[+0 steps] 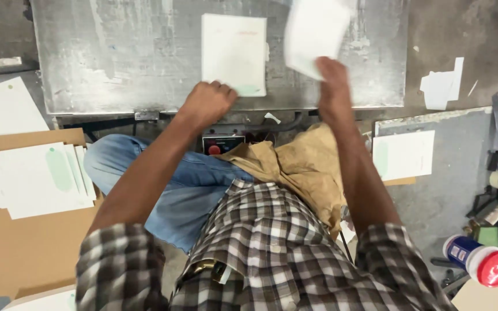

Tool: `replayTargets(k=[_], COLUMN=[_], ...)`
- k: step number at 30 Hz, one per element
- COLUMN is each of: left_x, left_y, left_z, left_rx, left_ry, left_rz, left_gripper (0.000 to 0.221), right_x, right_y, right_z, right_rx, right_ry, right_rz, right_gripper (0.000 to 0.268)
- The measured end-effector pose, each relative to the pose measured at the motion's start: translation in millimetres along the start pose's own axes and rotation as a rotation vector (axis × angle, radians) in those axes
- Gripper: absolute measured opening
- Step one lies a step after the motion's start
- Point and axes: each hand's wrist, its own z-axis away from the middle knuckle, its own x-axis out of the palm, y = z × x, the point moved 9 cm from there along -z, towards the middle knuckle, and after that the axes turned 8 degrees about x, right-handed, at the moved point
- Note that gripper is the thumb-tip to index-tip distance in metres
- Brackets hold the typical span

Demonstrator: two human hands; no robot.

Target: Sorting and arranging printed paper sheets at an industrial workstation.

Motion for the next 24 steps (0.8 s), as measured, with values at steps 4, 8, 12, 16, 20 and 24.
replayTargets(k=[4,8,12,16,20,24], left_x=[3,-32,-78,-84,-57,-60], left_y=[-10,-32,-47,-34,-41,-93], left_z=[91,200,289,342,402,479], left_rx=[-0.173,-0.379,-0.667,-0.836,-0.930,-1.109], left_ry=[-0.106,-0.124,-0.033,-0.069,-0.093,-0.170], left_rz=[0.058,0.052,-0.077,-0.129,-0.170,-0.324], left_gripper=[0.009,0.005,0.008,0.014,0.016,0.015], right_x=[90,116,131,145,143,150], right_y=[-19,-52,-46,-26,-26,19], right_z=[-15,-37,-65,-81,-81,-89], right_rx=[-0.146,-0.155,-0.240,-0.326,-0.266,-0.167], right_ry=[-0.266,-0.374,-0.360,-0.357,-0.431,-0.639], right_rz=[0.455,0.444,0.403,0.379,0.450,0.499], right_gripper=[0.036,0.047,0.045,0.043,0.048,0.074])
